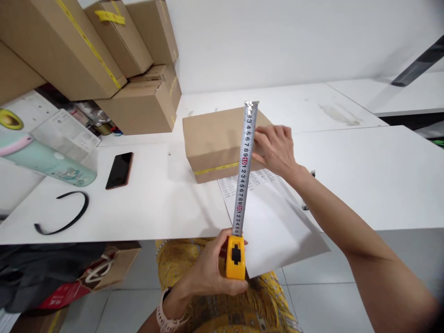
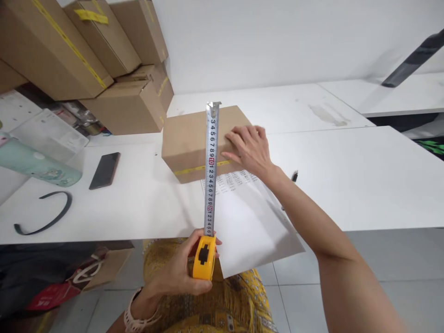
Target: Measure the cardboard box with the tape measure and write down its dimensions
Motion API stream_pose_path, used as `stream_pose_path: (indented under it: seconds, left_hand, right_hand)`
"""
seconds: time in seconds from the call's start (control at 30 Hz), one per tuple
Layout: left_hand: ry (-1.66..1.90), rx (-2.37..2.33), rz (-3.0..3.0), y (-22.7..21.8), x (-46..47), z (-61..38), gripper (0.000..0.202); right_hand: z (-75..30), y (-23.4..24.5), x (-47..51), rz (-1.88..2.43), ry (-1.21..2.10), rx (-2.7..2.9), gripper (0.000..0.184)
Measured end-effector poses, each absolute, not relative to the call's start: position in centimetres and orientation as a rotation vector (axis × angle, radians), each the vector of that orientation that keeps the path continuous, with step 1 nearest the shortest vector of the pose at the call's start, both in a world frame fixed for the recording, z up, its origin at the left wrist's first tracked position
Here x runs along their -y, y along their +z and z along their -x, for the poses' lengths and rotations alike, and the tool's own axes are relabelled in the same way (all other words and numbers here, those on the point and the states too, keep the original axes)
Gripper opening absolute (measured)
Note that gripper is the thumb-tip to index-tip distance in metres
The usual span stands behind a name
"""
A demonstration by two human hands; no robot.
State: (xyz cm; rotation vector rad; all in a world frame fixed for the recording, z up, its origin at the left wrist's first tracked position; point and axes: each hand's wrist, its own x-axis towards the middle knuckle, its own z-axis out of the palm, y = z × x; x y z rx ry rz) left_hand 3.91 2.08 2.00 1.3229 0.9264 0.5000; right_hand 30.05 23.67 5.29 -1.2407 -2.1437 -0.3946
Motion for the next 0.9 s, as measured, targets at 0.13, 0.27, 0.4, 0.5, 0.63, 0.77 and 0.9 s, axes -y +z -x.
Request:
stream_pose_path:
  seconds: [0.13,0.27,0.4,0.5,0.63,0.77,0.9]
  left_hand:
    - [0.37,-1.001,-1.462,2.1,-1.1,-3.6,0.073]
    - [0.221,-1.022,-1.62,2.0,-0.7,-3.4,0.08]
    - [0.104,-1.048,-1.696,2.1,-0.4,-3.1,0.09]
    - [0.191,-1.149,-1.639,2.1,-0.4,-3.0,0.104]
    - [0.536,-1.174,-1.47,1.5,-0.7,-3.1,0.1]
    - [0.717,-1.157,-1.463,1.2,-1.1,-3.1,0.079]
    - [0.756,-1.318,-1.577,1.7,-2.1,-2.2,0.066]
  right_hand:
    - [-30.5,5.2,-20.9,1.24,-0.152,1.903,0.053]
    - [-31.6,8.5,-17.3,1.132,0.412,1.519,0.058]
    - [-33.0,9.6,-13.6,1.023,0.636,1.389,0.035]
    - [-32.7,7.7,-10.7,1.077,0.694,1.374,0.036]
    - [-29.1,3.6,-6.5,1.123,0.843,1.513,0.035]
    - [-26.1,0.7,-4.7,1.035,0.849,1.818,0.029]
    - [-29.2,0.2,-7.1,1.46,0.451,1.806,0.027]
